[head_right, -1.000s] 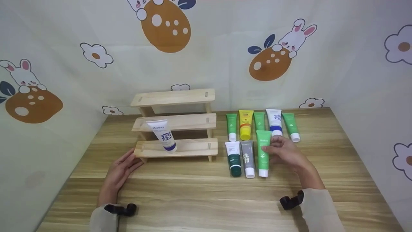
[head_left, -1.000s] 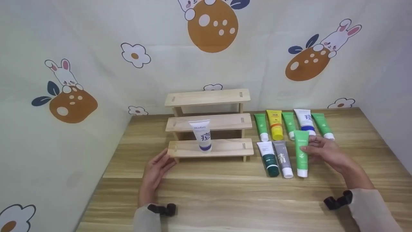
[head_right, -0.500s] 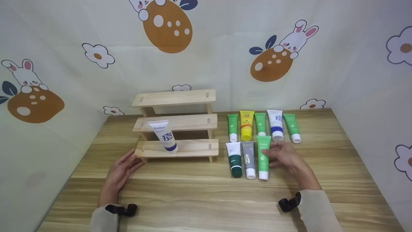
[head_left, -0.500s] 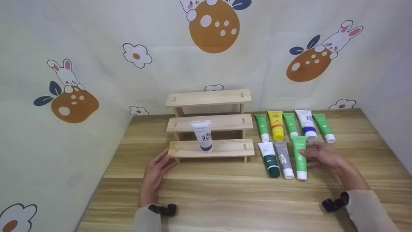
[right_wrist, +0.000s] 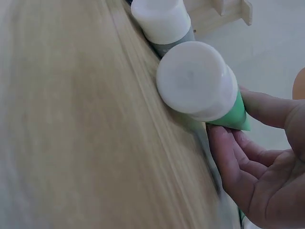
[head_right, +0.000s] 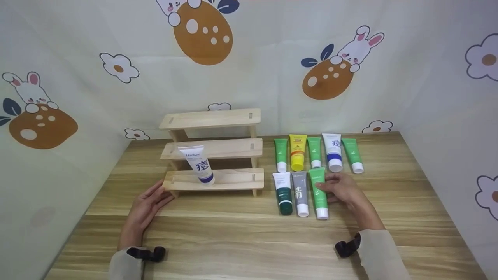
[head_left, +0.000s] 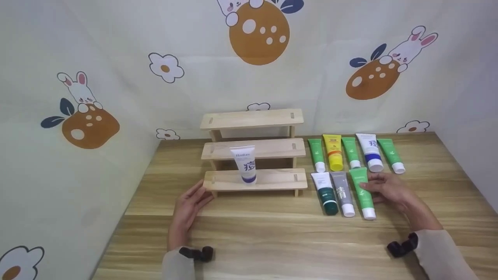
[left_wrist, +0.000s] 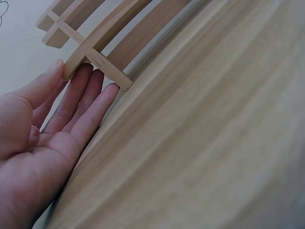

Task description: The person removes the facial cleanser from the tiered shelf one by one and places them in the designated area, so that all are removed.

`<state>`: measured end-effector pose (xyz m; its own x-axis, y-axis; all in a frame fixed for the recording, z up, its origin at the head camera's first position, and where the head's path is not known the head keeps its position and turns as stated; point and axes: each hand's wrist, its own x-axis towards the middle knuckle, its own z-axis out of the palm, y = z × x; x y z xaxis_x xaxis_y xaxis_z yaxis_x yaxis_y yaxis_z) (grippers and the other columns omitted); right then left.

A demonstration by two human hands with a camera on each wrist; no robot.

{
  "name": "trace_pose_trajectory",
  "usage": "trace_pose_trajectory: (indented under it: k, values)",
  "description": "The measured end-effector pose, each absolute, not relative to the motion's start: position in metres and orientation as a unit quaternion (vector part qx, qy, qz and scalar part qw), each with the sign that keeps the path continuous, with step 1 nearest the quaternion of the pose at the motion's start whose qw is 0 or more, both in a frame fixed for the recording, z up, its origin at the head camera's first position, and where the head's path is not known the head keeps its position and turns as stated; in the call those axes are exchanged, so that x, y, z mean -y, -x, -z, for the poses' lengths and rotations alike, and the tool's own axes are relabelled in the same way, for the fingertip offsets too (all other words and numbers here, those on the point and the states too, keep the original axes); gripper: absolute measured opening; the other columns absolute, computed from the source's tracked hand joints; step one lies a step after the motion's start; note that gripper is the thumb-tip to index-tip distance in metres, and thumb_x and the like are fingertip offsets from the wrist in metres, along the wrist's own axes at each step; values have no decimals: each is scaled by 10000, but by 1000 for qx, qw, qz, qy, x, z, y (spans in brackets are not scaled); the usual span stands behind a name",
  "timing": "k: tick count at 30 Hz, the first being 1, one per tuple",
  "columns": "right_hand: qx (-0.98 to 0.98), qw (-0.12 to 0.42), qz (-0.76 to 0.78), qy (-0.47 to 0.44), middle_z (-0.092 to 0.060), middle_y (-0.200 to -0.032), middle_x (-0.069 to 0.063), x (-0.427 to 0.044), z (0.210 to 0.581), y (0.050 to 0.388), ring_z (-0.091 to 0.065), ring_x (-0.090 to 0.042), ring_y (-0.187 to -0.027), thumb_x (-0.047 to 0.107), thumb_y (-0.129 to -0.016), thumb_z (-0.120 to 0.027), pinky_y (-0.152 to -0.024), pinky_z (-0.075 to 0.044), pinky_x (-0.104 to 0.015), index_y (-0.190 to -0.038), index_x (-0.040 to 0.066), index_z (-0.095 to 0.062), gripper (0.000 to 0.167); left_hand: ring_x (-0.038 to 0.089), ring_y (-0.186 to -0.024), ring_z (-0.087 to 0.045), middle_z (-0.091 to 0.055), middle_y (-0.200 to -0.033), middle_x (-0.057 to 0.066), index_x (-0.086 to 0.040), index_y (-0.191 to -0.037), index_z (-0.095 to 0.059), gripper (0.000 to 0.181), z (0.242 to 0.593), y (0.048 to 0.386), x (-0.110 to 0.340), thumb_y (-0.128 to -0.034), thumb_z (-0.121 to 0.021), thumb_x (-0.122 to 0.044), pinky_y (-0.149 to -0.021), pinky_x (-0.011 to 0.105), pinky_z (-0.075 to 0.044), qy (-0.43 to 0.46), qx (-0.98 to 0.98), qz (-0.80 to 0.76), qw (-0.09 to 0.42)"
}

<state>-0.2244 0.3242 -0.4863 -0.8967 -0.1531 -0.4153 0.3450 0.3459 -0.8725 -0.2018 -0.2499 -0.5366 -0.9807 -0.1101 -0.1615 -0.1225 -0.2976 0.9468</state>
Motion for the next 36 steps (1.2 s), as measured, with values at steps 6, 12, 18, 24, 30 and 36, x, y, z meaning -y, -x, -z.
trace_pose_trajectory:
  k: [6,12,18,24,30,36]
  values:
    - [-799,211,557,-80,-621,-1148,-78,-321,486,223,-679,-135,-891,312,-937,-713,-809,-648,-341,-1479,-103,-304,796,188,-1021,-711,-651,-1299,160,69,-1470,-411,514,537,202,250,-1007,-585,-70,-978,376,-614,97,-593,-799,3]
    - [-803,198,554,-90,-597,-1284,-220,-321,484,223,-677,-113,-885,291,-934,-722,-799,-655,-342,-1494,-106,-261,827,178,-1034,-707,-549,-1435,213,75,-1472,-403,511,537,203,251,-1009,-576,-54,-988,364,-609,90,-596,-798,3]
    - [-813,189,541,-97,-461,-1435,-336,-319,485,222,-664,-105,-887,277,-938,-719,-796,-656,-342,-1491,-90,-288,791,178,-1029,-703,-578,-1405,193,71,-1473,-402,516,537,203,250,-1005,-581,-51,-996,363,-604,91,-596,-798,2]
    - [-820,183,532,-102,-450,-1454,-344,-318,483,221,-667,-98,-879,256,-941,-716,-769,-658,-343,-1497,-91,-297,777,186,-1029,-705,-640,-1322,143,64,-1469,-410,512,538,203,250,-1004,-585,-60,-996,378,-605,96,-592,-800,0]
    - [-821,179,531,-106,-480,-1426,-339,-318,483,221,-666,-100,-873,245,-940,-717,-765,-660,-350,-1493,-94,-309,766,185,-1029,-705,-622,-1344,153,69,-1476,-397,519,537,203,250,-1006,-581,-55,-997,376,-605,94,-589,-803,3]
    - [-818,180,534,-116,-534,-1394,-301,-319,483,221,-675,-107,-869,259,-920,-740,-770,-659,-354,-1491,-70,-332,775,167,-1016,-704,-657,-1281,113,81,-1478,-385,522,538,202,250,-1010,-573,-53,-982,362,-612,91,-591,-802,2]
